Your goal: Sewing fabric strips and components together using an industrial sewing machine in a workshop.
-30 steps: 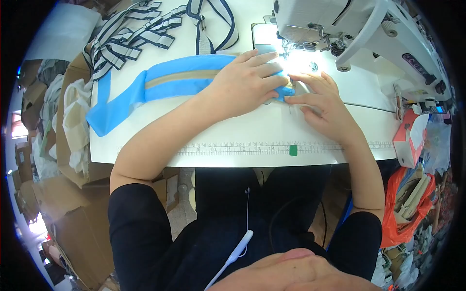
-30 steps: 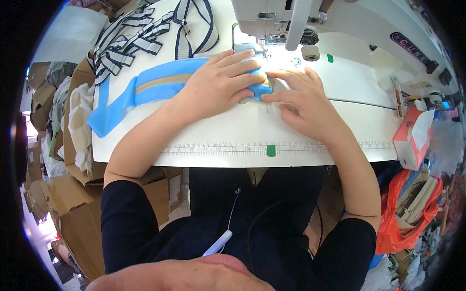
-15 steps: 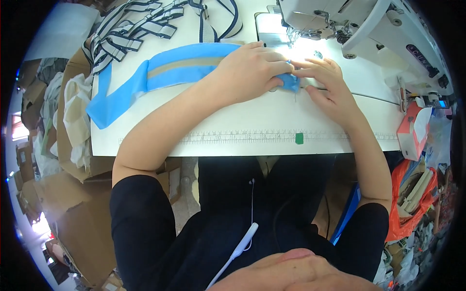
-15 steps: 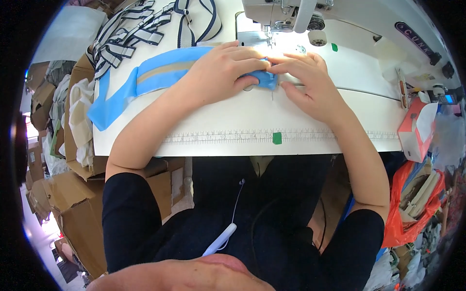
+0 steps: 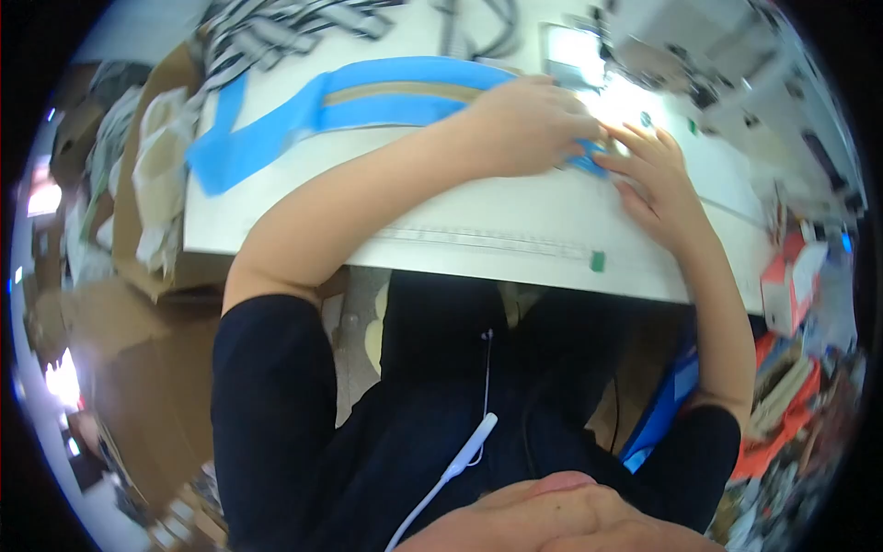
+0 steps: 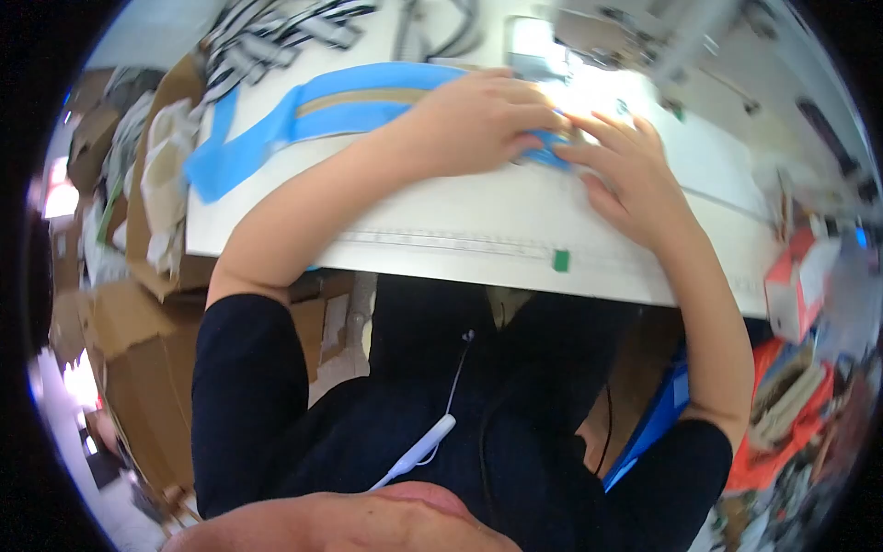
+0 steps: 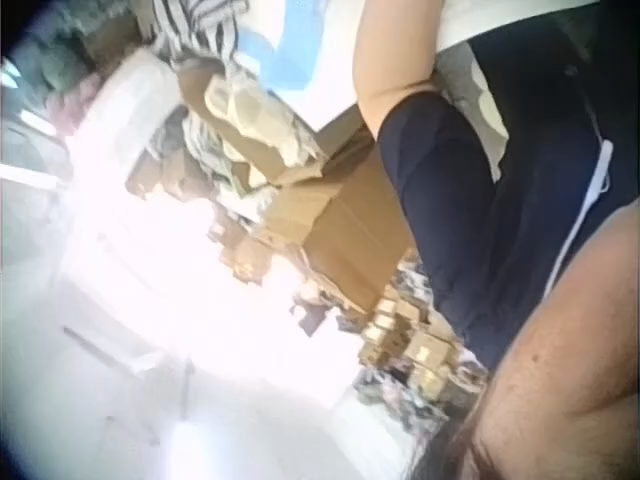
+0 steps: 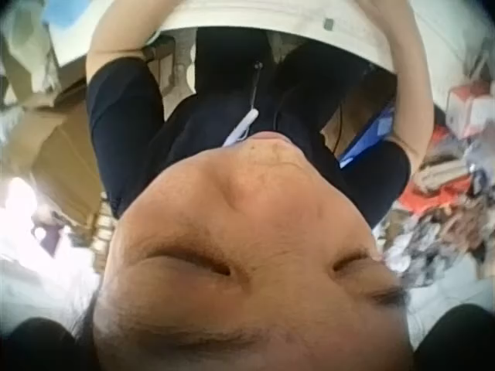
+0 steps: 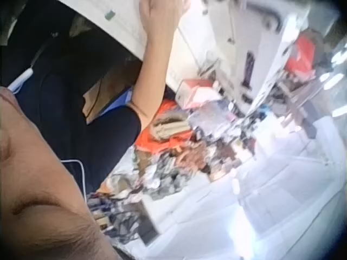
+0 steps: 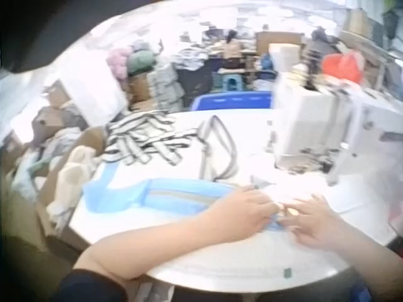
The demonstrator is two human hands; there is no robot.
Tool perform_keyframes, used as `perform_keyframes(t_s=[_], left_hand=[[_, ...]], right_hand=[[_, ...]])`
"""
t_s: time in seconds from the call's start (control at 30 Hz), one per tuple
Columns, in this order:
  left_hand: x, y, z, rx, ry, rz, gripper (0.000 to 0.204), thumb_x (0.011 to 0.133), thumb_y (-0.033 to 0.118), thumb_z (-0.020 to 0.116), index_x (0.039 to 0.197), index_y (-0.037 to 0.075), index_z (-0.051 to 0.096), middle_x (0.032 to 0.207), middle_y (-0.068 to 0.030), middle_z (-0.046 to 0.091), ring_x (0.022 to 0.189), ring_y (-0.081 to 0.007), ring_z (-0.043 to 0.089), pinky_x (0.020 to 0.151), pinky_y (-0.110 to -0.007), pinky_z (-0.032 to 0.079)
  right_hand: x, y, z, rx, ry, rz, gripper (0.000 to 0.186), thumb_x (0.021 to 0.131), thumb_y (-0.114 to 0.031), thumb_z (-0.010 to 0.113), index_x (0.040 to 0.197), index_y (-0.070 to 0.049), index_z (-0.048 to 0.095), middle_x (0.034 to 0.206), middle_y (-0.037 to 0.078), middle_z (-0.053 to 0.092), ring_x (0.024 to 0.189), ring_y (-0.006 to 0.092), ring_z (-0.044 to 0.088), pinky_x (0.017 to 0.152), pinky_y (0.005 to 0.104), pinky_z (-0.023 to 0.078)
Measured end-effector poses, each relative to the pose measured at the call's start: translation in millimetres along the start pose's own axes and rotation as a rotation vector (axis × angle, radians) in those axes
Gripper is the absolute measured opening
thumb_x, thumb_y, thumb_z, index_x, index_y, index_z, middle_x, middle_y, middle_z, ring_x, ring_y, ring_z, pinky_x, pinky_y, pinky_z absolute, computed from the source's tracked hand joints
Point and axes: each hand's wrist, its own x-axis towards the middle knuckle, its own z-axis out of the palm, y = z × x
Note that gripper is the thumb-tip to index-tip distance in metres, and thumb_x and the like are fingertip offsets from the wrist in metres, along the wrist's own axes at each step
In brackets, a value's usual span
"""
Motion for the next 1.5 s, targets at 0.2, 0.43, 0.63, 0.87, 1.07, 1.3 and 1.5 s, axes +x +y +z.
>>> perform_keyframes(t_s=[0.2,0.43,0.63,0.87,1.07,1.3,1.5], left_hand=[[-1.2,-0.7,8.3,0.028,0.028,0.057,0.029,0.085,0.023,0.066,0.113,0.014,0.062,0.111,-0.0052,0.065,0.118,-0.0259,0.054,0.104,-0.043,0.039],[-66.6,-13.9,-90.0,0.058,0.281,-0.246,0.035,0.085,0.024,0.068,0.118,0.014,0.063,0.115,-0.0089,0.064,0.117,-0.0266,0.056,0.099,-0.039,0.043],[-258.3,-125.0,-181.2,0.411,0.178,-1.208,0.048,0.084,0.037,0.065,0.121,0.007,0.061,0.111,-0.0158,0.067,0.103,-0.0279,0.065,0.087,-0.035,0.051],[-281.8,-118.2,-202.6,-0.085,0.166,-1.622,0.051,0.086,0.028,0.058,0.127,0.000,0.051,0.117,-0.0168,0.063,0.101,-0.0283,0.065,0.086,-0.037,0.053],[-323.1,-119.9,-237.3,-1.267,1.091,-0.984,0.064,0.092,0.032,0.056,0.140,-0.001,0.031,0.136,-0.0280,0.046,0.120,-0.0383,0.052,0.101,-0.046,0.043],[-368.4,-126.5,-232.1,-1.066,1.269,-1.266,0.062,0.089,0.019,0.064,0.139,0.001,0.034,0.134,-0.0187,0.044,0.109,-0.0255,0.053,0.086,-0.037,0.047],[-373.0,-133.0,-213.7,-0.287,0.786,-1.446,0.027,0.091,0.011,0.057,0.115,-0.002,0.061,0.099,-0.0107,0.065,0.082,-0.0186,0.063,0.074,-0.034,0.052]], right_hand=[[-5.3,0.6,7.8,-0.045,0.021,-0.069,0.037,0.074,0.001,0.053,0.108,-0.008,0.065,0.134,0.014,0.052,0.129,0.0329,0.043,0.110,0.0538,0.021],[-9.3,-5.1,4.3,-0.057,0.025,0.042,0.038,0.073,0.004,0.052,0.107,-0.008,0.065,0.136,0.014,0.051,0.131,0.0315,0.042,0.112,0.0546,0.019],[-2.1,-6.6,4.3,-0.025,0.037,0.020,0.037,0.074,0.003,0.052,0.107,-0.008,0.064,0.136,0.013,0.051,0.132,0.0311,0.041,0.113,0.0546,0.017],[-5.8,-4.7,3.2,0.019,0.040,0.034,0.038,0.074,0.003,0.053,0.108,-0.009,0.064,0.137,0.013,0.051,0.133,0.0310,0.041,0.113,0.0546,0.017],[-6.9,-3.4,5.1,-0.008,0.033,0.047,0.037,0.075,0.002,0.053,0.109,-0.010,0.064,0.137,0.012,0.051,0.133,0.0310,0.040,0.113,0.0543,0.017],[-6.8,-2.3,7.0,0.000,0.047,0.024,0.036,0.076,0.001,0.054,0.109,-0.010,0.064,0.137,0.012,0.050,0.133,0.0308,0.040,0.113,0.0539,0.017],[-6.5,-2.5,5.4,0.005,0.040,0.029,0.036,0.077,0.000,0.054,0.110,-0.010,0.064,0.138,0.011,0.050,0.134,0.0306,0.039,0.113,0.0540,0.016]])
